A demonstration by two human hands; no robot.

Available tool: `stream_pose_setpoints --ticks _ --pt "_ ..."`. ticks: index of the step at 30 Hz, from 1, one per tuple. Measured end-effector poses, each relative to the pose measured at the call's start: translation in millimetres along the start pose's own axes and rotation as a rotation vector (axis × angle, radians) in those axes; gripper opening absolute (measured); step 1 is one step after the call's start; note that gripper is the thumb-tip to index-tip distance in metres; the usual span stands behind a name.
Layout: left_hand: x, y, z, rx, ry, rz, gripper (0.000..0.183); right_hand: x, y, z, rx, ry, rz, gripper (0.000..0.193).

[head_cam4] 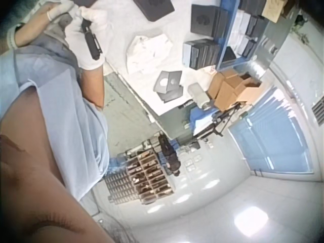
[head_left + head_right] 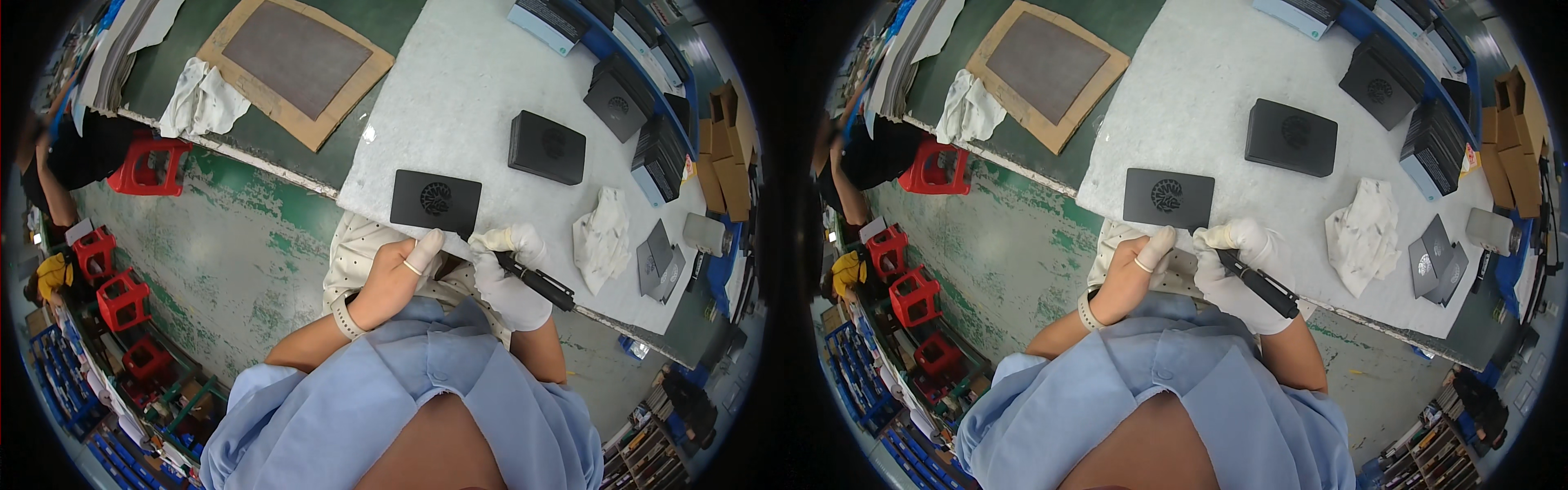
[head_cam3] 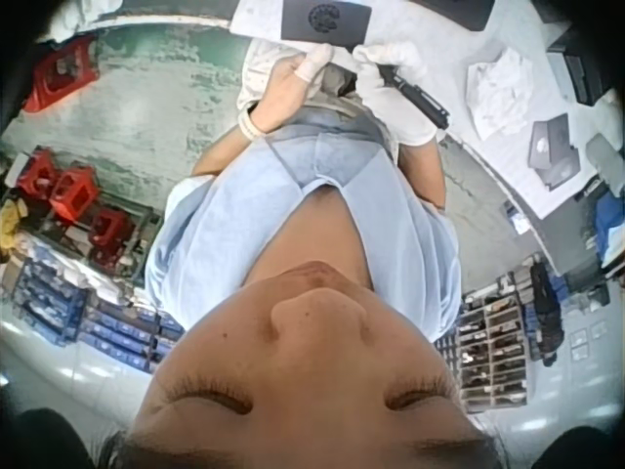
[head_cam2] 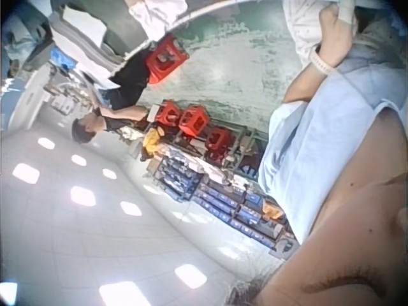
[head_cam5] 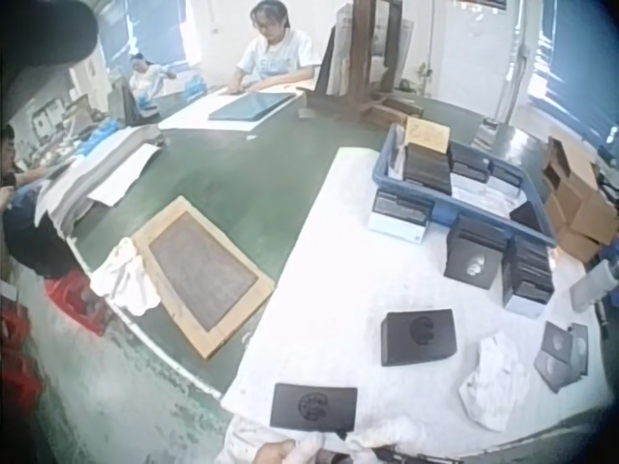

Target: The person holds and turns cards, rubs them against a sanding pad, marks details on them with a marker pen, and wipes their surfaces with a cloth by hand.

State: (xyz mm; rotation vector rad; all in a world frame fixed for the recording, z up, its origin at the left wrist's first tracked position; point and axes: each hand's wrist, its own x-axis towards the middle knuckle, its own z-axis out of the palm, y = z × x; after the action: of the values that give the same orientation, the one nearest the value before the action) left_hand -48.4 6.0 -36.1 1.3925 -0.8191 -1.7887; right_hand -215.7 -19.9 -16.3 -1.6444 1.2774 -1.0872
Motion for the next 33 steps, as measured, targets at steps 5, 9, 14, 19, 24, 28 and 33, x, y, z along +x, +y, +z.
stream_pose_setpoints --ticks 5,9,14,19,24,28,33 --pt "-1.0 3.5 1.3 -0.008 0.001 -0.008 0.052 0.6 -0.4 -0.1 -0.022 -0.004 0.000 0.024" --pt "-0.7 2.9 0.6 -0.032 -0.010 -0.011 0.051 1.1 -0.1 2.0 -0.036 0.005 -0.022 0.024" --pt "-0.9 6.0 0.4 -0.064 -0.026 -0.037 0.050 1.5 -0.6 0.6 -0.046 -0.017 -0.023 0.023" --pt "-1.1 5.3 0.6 -0.077 -0.020 -0.045 0.049 0.4 -1.9 1.0 0.054 0.016 -0.032 0.021" --pt "-0.8 7.3 1.1 -0.111 -0.038 -0.050 0.049 0.5 -0.1 1.5 -0.020 0.012 -0.014 0.022" --pt "-0.8 7.9 1.1 -0.118 -0.044 -0.048 0.049 3.5 -0.9 2.7 -0.060 0.024 -0.054 0.023" --pt "-1.2 7.6 1.1 -0.116 -0.044 -0.051 0.049 2.7 -1.6 2.3 -0.057 0.002 -0.014 0.023"
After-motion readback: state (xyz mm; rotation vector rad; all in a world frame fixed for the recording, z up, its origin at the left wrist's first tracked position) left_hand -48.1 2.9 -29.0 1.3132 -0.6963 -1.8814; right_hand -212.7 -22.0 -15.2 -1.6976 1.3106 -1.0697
